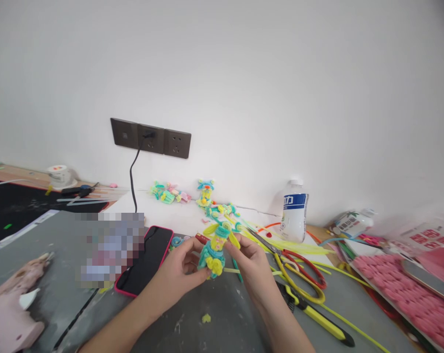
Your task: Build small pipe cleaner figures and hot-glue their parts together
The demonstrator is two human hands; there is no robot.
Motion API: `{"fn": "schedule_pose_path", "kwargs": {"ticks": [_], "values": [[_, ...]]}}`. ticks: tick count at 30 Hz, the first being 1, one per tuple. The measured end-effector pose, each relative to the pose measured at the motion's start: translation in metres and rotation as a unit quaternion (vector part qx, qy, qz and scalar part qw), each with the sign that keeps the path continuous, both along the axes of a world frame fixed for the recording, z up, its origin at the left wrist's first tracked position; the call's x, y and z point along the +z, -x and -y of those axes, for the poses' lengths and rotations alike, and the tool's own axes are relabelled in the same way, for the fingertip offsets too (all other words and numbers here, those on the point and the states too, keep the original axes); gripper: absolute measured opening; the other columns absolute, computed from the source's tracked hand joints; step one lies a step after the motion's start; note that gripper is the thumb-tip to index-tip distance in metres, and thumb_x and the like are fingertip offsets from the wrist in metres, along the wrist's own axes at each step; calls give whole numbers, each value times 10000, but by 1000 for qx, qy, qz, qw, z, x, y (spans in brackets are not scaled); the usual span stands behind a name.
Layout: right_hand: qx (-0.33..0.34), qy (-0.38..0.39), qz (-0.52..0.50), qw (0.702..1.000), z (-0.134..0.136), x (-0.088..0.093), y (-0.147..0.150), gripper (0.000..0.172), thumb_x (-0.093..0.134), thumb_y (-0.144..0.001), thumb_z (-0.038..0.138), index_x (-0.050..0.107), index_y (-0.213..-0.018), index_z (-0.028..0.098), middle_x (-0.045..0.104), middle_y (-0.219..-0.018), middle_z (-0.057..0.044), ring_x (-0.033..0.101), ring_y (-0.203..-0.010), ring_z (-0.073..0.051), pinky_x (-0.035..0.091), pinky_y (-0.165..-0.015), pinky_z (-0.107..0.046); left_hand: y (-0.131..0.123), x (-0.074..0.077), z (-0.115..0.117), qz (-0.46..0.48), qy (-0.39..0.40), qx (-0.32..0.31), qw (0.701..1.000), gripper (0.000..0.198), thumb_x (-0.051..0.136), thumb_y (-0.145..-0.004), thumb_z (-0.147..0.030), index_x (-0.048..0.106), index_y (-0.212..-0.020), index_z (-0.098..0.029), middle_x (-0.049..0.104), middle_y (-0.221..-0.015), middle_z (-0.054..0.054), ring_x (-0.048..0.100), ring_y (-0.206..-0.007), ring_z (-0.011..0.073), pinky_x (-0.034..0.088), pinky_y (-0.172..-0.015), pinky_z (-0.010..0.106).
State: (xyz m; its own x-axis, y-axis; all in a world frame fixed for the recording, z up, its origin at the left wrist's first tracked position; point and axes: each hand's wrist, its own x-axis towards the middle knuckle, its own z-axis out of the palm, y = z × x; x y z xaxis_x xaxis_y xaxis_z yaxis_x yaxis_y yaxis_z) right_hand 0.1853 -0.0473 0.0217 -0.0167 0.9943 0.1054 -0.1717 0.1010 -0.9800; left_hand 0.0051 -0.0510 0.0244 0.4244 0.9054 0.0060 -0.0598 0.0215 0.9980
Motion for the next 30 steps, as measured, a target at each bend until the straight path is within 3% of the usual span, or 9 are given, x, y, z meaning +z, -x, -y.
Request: {"fn": "schedule_pose_path", "kwargs": {"ticks": [21,30], "values": [[1,-1,-1,1000,1,3,2,289,779,-725,479,678,-702,209,686,-764,-44,596,-739,-213,472,-703,-311,-1,3,1,-1,-9,4,1000,234,730,-729,-294,553,-842,-191,581,-875,14,561,-776,156,436,-677,249],[12,1,-14,1000,1,3,2,237,763,-751,452,703,-761,223,714,-832,-46,626,-805,-227,484,-764,-332,-1,4,2,-1,-21,14,1000,219,723,-743,-306,560,-833,-191,578,-879,17,557,-781,158,443,-655,242]]}}
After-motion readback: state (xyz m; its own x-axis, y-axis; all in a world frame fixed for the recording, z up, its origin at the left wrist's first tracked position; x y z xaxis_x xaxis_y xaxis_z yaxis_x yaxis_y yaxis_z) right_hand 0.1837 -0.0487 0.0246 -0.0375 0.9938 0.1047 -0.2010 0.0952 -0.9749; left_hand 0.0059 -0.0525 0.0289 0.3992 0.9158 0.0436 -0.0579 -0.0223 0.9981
